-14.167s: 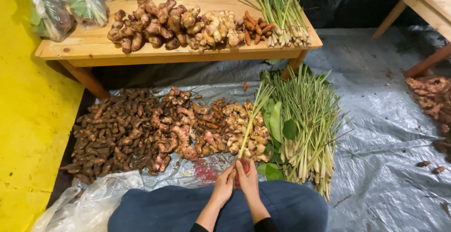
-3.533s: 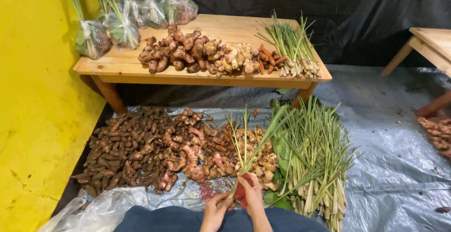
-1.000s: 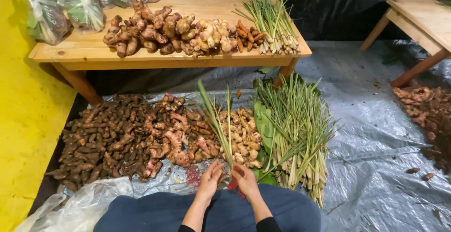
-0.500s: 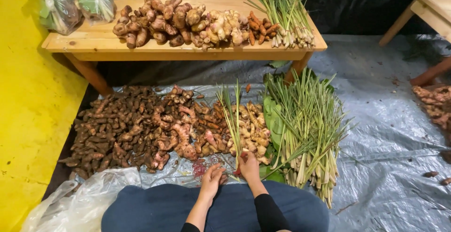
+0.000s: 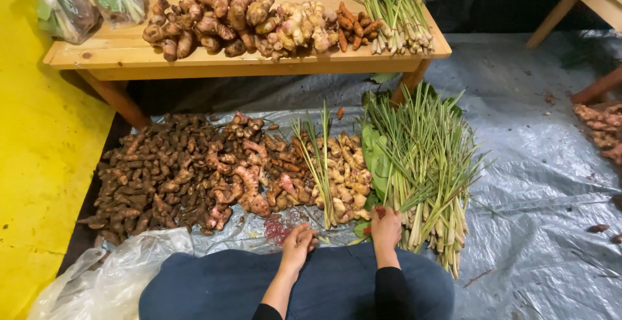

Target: Sorting and bundling lemongrass stalks by hand while sitting on the floor.

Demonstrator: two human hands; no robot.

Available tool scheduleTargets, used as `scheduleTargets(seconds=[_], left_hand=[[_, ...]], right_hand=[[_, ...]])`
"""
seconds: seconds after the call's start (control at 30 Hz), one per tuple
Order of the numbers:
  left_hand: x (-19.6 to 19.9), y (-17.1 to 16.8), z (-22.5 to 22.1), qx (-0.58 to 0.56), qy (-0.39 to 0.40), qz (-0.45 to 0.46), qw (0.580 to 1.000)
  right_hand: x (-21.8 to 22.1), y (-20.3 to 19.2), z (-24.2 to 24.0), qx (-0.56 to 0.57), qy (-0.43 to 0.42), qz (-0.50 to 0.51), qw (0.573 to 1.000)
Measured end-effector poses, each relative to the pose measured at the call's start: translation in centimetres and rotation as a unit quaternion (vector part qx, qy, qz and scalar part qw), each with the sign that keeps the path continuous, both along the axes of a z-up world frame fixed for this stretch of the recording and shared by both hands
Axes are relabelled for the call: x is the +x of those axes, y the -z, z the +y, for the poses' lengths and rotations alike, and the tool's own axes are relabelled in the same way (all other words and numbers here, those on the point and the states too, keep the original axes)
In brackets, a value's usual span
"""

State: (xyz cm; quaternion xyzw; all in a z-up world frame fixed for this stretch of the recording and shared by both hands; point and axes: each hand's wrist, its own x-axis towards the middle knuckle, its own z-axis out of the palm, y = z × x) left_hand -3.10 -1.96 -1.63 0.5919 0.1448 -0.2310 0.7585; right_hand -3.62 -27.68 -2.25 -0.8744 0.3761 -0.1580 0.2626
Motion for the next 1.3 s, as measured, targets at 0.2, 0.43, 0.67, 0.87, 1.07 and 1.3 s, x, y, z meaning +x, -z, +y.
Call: scheduleTargets(seconds=[0.2, 0.43, 0.67, 0.87, 1.07, 1.3], left_hand=[[-0.5, 0.0, -0.5, 0.013, 0.014, -0.006, 1.000], [-0.8, -0.6, -0.3, 0.017, 0.019, -0.005, 1.000], [-1.5, -1.4, -0.1, 0.033, 0.030, -0.004, 0.999], [-1.3, -2.0, -0.9, 0.087, 0.079, -0.040, 0.992], [-0.5, -0.4, -3.6, 0.121, 0.144, -0.131, 0.973], [-0.8, -0.2, -3.6, 0.144, 0.162, -0.177, 0.960]], right_hand=[[-1.2, 3.0, -0.8, 0.030, 0.033, 0.075, 0.996], [0.0, 2.4, -0.9, 0.015, 0.031, 0.067, 0.997], [-1.0, 0.2, -0.4, 0.073, 0.033, 0.048, 0.996], [-1.7, -2.2, 0.1, 0.185, 0.046, -0.137, 0.972], [-1.0, 2.0, -1.2, 0.233, 0.044, -0.191, 0.953], [0.6, 2.0, -1.6, 0.062, 0.040, -0.018, 0.997]])
